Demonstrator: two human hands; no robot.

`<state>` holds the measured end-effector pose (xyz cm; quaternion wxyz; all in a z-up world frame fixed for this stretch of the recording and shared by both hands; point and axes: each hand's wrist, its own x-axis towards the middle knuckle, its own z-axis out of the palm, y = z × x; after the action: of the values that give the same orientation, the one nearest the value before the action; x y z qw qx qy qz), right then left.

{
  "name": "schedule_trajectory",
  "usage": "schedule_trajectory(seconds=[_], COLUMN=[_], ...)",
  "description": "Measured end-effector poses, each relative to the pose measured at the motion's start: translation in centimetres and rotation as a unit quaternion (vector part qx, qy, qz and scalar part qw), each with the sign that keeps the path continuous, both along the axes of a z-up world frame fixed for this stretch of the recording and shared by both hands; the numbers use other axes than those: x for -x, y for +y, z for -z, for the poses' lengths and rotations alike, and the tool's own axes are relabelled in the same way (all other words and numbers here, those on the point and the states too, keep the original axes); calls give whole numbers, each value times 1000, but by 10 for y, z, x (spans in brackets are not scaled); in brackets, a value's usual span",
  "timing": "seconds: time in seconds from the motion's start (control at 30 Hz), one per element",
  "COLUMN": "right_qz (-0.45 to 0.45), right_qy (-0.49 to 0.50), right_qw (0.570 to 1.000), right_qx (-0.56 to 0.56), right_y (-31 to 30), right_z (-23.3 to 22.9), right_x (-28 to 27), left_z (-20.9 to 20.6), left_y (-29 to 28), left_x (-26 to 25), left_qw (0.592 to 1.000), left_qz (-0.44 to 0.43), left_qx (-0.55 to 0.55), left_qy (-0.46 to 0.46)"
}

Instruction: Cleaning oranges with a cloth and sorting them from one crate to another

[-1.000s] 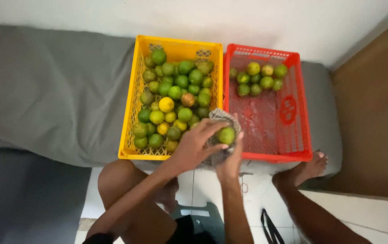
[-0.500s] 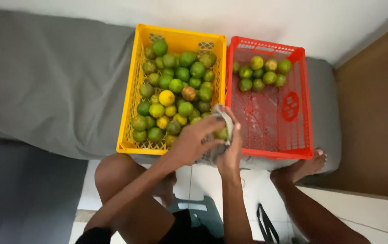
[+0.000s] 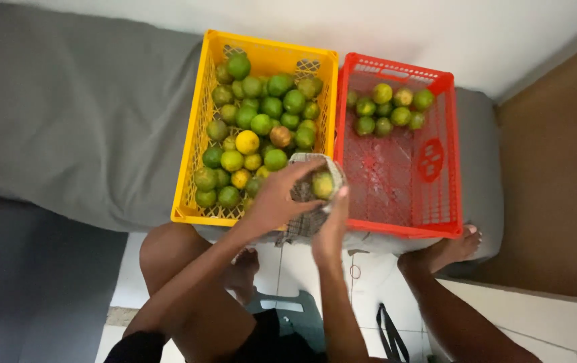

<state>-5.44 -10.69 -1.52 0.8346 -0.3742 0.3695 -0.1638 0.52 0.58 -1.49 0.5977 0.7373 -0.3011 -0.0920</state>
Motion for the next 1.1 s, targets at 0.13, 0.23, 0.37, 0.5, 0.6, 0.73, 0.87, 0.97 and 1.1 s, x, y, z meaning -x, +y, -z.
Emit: schedule_trajectory(seconds=[0.13,0.23,0.37,0.5,0.6,0.73,0.87,0.97,1.1], right_qz=[-113,-106,-24,-151,-135,-98,-104,-72,-85], right_qy=[-88,-90,90,-52,-100,-37,-153,-131,-138], right_qw=[879,871,991,867,831,962,897,783,870], right_qx=[455,471,98,472,530,254,402,604,466], right_y=[24,15,-3,16,19,1,3,12,-7], right_z=[-12,-14,-23,-12,-16,-28,16,5,-19], right_x=[13,11,-13,8,9,-1,12,16,5], left_z=[-39,-25,-3,-74,-64,-11,-21,-25,5], left_y=[10,3,0,23,6,-1,-1,-10,-15], left_x=[-1,5,2,-6,17,8,5,11,12], left_qw=[998,998,999,974,996,999,999,997,1000], left_qz=[-23,-2,18,214,3,12,22,15,5], left_qx=[64,54,-13,-28,-50,-12,44,66,22], left_qy=[12,-12,-49,71,70,27,17,45,-7])
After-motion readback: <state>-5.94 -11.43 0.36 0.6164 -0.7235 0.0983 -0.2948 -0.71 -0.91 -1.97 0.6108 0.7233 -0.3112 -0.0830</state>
